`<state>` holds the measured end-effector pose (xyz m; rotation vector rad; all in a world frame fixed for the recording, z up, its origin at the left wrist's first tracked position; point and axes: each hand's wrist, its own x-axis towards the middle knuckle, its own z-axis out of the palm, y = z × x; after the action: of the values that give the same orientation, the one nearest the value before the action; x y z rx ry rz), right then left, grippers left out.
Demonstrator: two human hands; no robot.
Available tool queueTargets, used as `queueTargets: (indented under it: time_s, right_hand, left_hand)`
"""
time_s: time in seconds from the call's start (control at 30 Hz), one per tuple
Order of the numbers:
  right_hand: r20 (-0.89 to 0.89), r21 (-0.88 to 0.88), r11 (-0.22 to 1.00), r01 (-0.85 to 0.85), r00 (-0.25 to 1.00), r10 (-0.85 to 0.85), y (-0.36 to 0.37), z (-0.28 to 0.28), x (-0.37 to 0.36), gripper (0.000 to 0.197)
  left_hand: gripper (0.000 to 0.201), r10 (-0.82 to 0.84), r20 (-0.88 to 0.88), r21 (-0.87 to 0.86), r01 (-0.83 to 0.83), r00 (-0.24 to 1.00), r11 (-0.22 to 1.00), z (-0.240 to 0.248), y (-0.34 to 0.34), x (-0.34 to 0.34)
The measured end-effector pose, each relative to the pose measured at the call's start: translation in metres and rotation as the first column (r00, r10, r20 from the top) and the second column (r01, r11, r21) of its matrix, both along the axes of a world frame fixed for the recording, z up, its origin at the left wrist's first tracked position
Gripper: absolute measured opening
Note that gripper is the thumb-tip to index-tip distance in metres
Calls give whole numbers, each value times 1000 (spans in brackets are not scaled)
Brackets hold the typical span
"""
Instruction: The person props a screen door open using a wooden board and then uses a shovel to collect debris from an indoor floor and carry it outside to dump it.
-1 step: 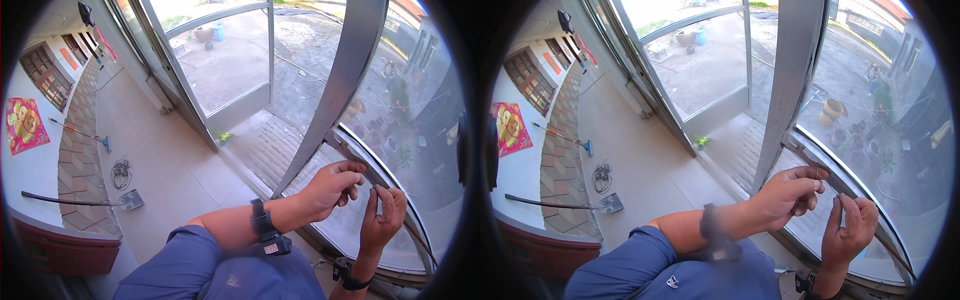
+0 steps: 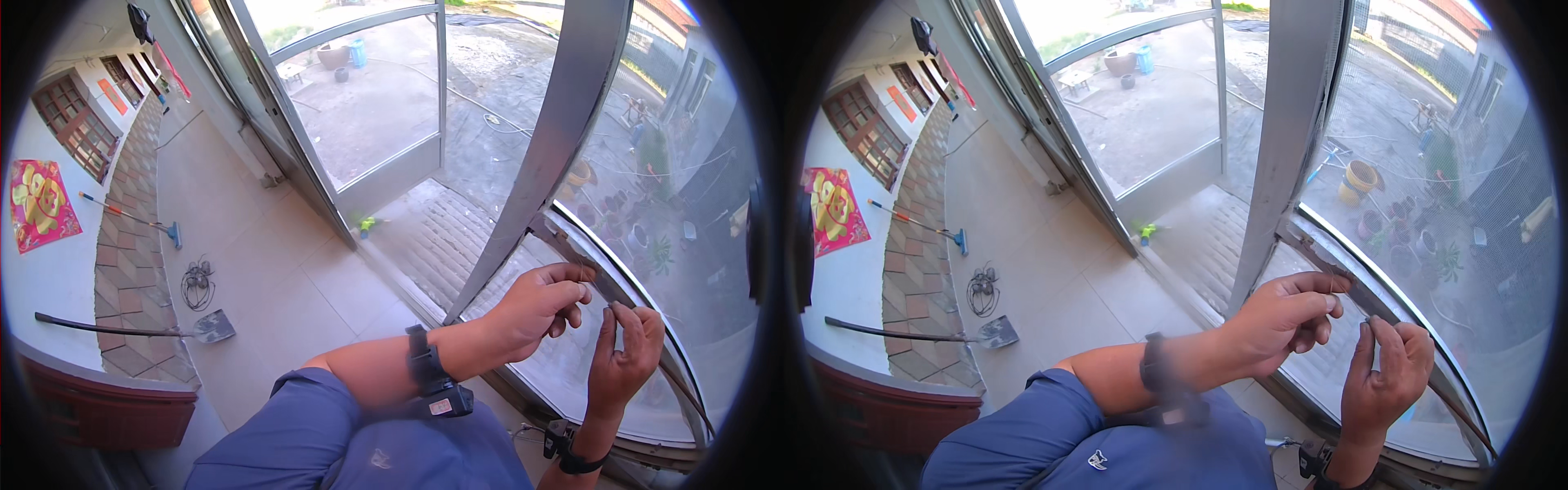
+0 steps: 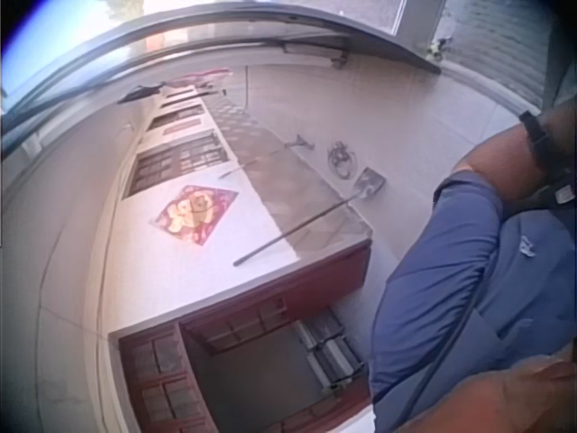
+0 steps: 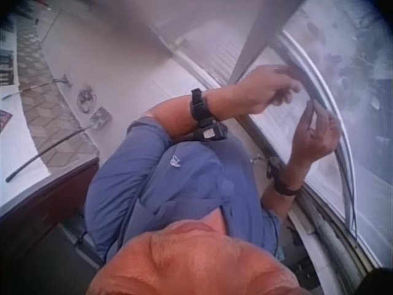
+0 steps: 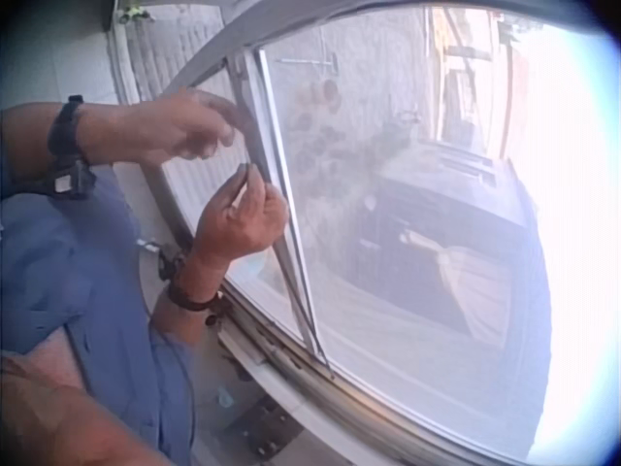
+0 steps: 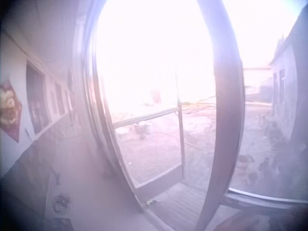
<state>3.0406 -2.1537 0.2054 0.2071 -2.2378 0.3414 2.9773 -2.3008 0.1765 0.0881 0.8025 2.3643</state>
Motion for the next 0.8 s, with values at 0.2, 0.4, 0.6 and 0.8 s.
queueTargets:
  time_s: [0.2, 0.4, 0.6, 0.8]
  right_hand:
    - [-8, 47, 999, 14, 1000, -14, 1, 0, 0, 18]
    - [-15, 44, 999, 12, 1000, -11, 2, 1, 0, 18]
    - [-38, 42, 999, 3, 999, -1, 1, 3, -1, 18]
    - [-52, 12, 1000, -26, 998, 26, -1, 1, -5, 16]
  left_hand:
    - [26, 24, -37, -75, -27, 999, 997, -5, -23, 0]
    - [21, 14, -114, -93, -24, 993, 995, -6, -41, -5]
    - [22, -14, -433, -474, -214, 901, 854, 11, -53, -4]
    - [15, -101, -967, -253, -843, 233, 476, 0, -65, -12]
